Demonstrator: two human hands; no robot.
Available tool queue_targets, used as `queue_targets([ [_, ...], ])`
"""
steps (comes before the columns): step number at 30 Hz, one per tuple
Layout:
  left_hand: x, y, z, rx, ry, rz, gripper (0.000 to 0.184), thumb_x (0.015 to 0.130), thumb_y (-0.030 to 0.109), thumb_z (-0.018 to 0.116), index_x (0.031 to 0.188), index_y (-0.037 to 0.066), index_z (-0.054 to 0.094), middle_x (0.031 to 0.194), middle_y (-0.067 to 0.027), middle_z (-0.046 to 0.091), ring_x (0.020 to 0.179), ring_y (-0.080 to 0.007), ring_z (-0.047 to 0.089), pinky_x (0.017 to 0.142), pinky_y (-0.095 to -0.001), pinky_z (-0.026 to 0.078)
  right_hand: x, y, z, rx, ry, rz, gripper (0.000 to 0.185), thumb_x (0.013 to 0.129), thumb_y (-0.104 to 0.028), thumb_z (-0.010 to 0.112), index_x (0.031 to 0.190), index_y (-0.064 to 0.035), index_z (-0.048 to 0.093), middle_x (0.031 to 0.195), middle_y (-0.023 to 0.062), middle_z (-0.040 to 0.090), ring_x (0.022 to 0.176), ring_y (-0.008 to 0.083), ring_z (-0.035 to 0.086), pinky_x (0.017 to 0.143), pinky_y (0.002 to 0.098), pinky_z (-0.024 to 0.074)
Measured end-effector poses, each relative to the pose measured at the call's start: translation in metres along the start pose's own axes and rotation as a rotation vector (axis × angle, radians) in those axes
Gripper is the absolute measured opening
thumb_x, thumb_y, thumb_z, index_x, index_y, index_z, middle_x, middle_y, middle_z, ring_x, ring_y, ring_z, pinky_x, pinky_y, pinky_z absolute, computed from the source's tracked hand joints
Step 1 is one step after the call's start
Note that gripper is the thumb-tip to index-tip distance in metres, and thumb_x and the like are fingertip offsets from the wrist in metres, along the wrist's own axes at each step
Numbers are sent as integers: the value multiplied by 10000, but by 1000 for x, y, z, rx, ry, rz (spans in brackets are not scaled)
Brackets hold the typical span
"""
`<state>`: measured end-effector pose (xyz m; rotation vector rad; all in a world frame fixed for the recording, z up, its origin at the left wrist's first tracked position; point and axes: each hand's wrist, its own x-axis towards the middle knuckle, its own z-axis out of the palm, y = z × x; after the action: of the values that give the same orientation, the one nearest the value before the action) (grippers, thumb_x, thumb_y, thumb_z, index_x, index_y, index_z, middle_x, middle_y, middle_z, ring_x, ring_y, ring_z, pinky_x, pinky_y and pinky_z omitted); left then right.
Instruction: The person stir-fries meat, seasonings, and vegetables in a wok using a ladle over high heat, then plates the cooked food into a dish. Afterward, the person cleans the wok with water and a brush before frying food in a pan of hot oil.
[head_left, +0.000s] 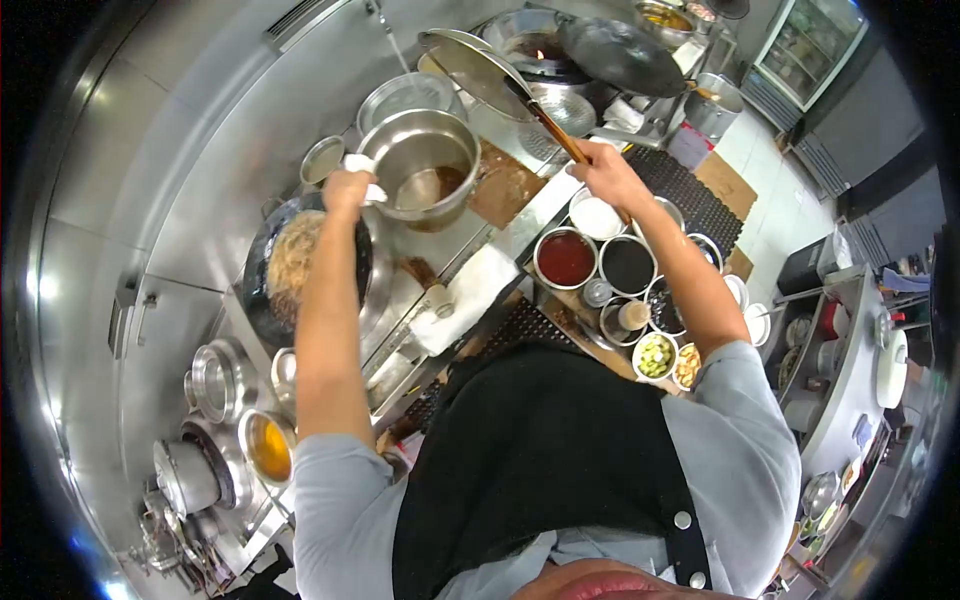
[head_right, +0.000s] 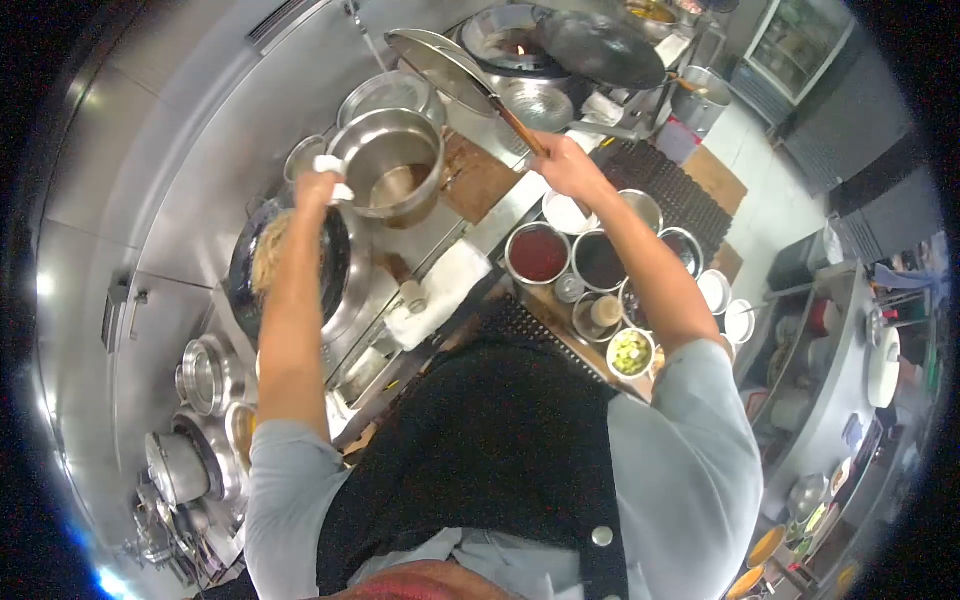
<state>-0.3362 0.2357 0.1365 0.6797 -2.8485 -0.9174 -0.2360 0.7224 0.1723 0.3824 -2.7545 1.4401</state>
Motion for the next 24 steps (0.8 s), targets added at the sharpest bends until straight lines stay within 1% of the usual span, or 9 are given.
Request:
queue_targets([
  [5,-7,14,192,-484,0,-94,294,774,251,753,896,-12,799,911,-196,776,844,-303,758,759,-424,560,-22,32,-22,81,112,114,326,889,-135,681,1190,-9,666,743,45,603,651,148,555,614,346,477],
  [8,-36,9,263,-736,-88,-233,345,948,254,732,1107,-52,735,966,-144,757,779,-236,751,574,-369,580,-34,39,-17,227,92,215,135,925,-132,672,993,-18,646,720,6,570,565,98,521,517,296,424],
  [11,-118,33,230,-750,-167,-206,601,986,557,615,1020,-33,725,844,-123,736,656,-221,684,519,-379,519,-51,23,5,601,33,261,95,1008,-158,612,1018,-66,588,723,6,579,506,102,536,446,261,412],
  [13,-162,3,234,-403,-167,-239,601,920,530,687,941,-68,740,804,-221,741,708,-380,723,672,-498,534,-60,19,36,866,-39,316,133,1034,-197,604,1047,-68,575,769,31,603,510,118,537,453,275,439],
  [15,-245,-35,214,-429,-269,-86,493,857,436,742,1064,-12,746,1052,-269,736,1009,-367,714,858,-453,536,-68,19,69,1018,-109,401,144,1042,-211,600,1065,-71,572,794,42,610,525,130,548,461,284,457],
  [17,-307,-86,200,-742,-328,-231,485,829,326,789,1191,11,718,1121,-204,740,1005,-309,698,904,-411,529,-69,48,110,1030,-147,482,125,1015,-188,635,1057,-78,593,793,36,630,539,137,566,468,293,457],
  [19,-332,-168,191,-734,-259,-453,419,896,285,757,1207,11,694,1030,-136,745,883,-227,715,783,-375,578,-68,66,139,1013,-204,508,121,1016,-189,633,1048,-81,590,792,37,633,540,137,568,464,294,458],
  [21,-355,-210,121,-1130,-139,-635,349,1008,384,634,1118,56,676,875,-108,731,640,-206,686,477,-336,517,-69,69,149,953,-210,552,112,1022,-191,623,1023,-86,583,794,38,645,548,133,582,449,295,461],
  [24,-346,-259,39,-1302,221,-875,542,1002,624,551,1054,96,658,809,-65,698,516,-188,616,383,-310,432,-63,79,148,782,-248,547,138,1030,-242,628,1045,-109,591,805,21,657,566,132,595,464,304,501],
])
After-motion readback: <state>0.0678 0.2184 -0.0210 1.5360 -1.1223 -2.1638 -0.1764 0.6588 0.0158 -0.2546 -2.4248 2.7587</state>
